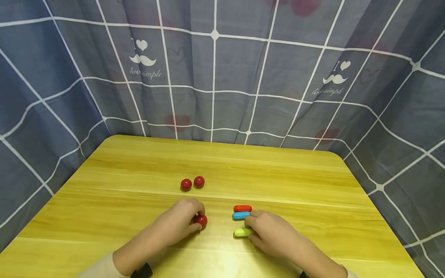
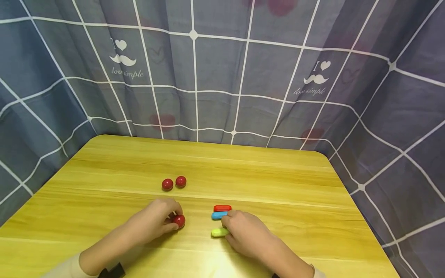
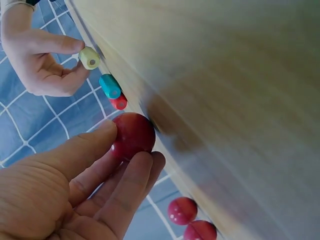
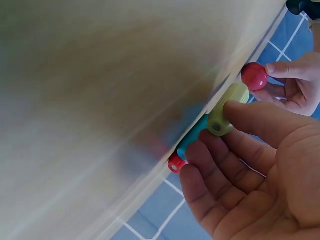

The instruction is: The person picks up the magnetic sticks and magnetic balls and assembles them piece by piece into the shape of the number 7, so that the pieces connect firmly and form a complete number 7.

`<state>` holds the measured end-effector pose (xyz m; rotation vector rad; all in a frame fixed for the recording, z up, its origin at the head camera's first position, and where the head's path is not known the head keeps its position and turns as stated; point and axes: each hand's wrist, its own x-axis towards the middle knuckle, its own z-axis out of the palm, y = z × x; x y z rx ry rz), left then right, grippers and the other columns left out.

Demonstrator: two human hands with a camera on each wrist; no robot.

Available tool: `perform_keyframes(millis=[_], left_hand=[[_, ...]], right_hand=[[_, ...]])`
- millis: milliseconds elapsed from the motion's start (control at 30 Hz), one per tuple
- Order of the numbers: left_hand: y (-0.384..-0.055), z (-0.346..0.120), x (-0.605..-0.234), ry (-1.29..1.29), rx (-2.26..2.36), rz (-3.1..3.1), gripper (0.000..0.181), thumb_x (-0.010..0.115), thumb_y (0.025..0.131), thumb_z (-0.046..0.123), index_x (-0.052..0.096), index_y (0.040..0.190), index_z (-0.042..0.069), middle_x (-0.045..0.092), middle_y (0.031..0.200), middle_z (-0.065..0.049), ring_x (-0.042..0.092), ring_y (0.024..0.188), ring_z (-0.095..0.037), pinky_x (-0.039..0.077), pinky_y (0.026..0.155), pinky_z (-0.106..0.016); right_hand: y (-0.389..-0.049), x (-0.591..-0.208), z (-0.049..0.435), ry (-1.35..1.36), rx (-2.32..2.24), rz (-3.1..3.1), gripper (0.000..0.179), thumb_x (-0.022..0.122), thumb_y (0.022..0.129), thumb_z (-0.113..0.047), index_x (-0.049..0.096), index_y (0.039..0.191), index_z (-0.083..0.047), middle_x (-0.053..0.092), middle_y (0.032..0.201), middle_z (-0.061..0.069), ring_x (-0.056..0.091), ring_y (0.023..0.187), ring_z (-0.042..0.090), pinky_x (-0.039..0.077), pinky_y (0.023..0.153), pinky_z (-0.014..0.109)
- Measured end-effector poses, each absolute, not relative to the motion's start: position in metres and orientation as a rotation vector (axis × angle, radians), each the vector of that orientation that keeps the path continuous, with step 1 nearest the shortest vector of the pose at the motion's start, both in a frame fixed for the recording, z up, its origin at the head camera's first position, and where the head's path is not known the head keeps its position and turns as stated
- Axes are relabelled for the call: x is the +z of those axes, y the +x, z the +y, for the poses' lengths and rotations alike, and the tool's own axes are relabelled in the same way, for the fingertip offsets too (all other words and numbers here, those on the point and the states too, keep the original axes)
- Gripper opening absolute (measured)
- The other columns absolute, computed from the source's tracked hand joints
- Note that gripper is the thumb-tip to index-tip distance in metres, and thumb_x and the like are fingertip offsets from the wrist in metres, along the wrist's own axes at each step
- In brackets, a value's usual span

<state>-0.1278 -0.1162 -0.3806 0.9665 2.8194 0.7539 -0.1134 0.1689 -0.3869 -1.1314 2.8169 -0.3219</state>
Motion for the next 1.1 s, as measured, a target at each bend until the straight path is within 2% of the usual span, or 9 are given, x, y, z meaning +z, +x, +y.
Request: perform_keyframes(millis=[200, 500, 700, 1100], left_hand=[[-0.123, -0.113, -0.382, 0.989, 0.759, 2.809, 0.020, 0.083, 0.076, 0.009, 0.064, 0.083, 0.009, 0.059, 0.080, 0.005, 0.053, 0.072, -0.009, 0.047, 0.062, -0.023], [-0.118, -0.106, -0.381, 0.998, 0.782, 2.750, 0.018, 0.082, 0.078, 0.009, 0.065, 0.084, 0.009, 0.059, 0.081, 0.006, 0.055, 0.073, -0.006, 0.047, 0.063, -0.020], [-0.115, -0.104, -0.380, 1.010, 0.797, 2.714, 0.018, 0.081, 0.079, 0.009, 0.065, 0.084, 0.010, 0.059, 0.080, 0.008, 0.055, 0.073, -0.005, 0.047, 0.062, -0.018], [-0.111, -0.097, -0.380, 1.000, 0.847, 2.644, 0.020, 0.082, 0.078, 0.007, 0.063, 0.081, 0.012, 0.059, 0.078, 0.010, 0.057, 0.073, -0.001, 0.048, 0.064, -0.017]], right_hand=[[-0.111, -0.387, 0.174, -1.146, -0.361, 2.846, 0.013, 0.073, 0.083, -0.014, 0.065, 0.094, -0.013, 0.060, 0.088, -0.006, 0.047, 0.070, 0.001, 0.046, 0.062, 0.020], [-0.106, -0.384, 0.177, -1.104, -0.502, 2.876, 0.014, 0.071, 0.080, -0.009, 0.062, 0.087, -0.016, 0.055, 0.079, -0.012, 0.044, 0.063, 0.002, 0.042, 0.058, 0.019], [-0.105, -0.383, 0.177, -1.155, -0.610, 2.873, 0.012, 0.071, 0.081, -0.007, 0.063, 0.088, -0.014, 0.058, 0.076, -0.011, 0.043, 0.058, -0.001, 0.041, 0.053, 0.016], [-0.105, -0.386, 0.172, -1.243, -0.682, 2.876, 0.010, 0.072, 0.081, -0.008, 0.066, 0.084, -0.014, 0.060, 0.075, -0.012, 0.047, 0.060, -0.003, 0.042, 0.054, 0.012]])
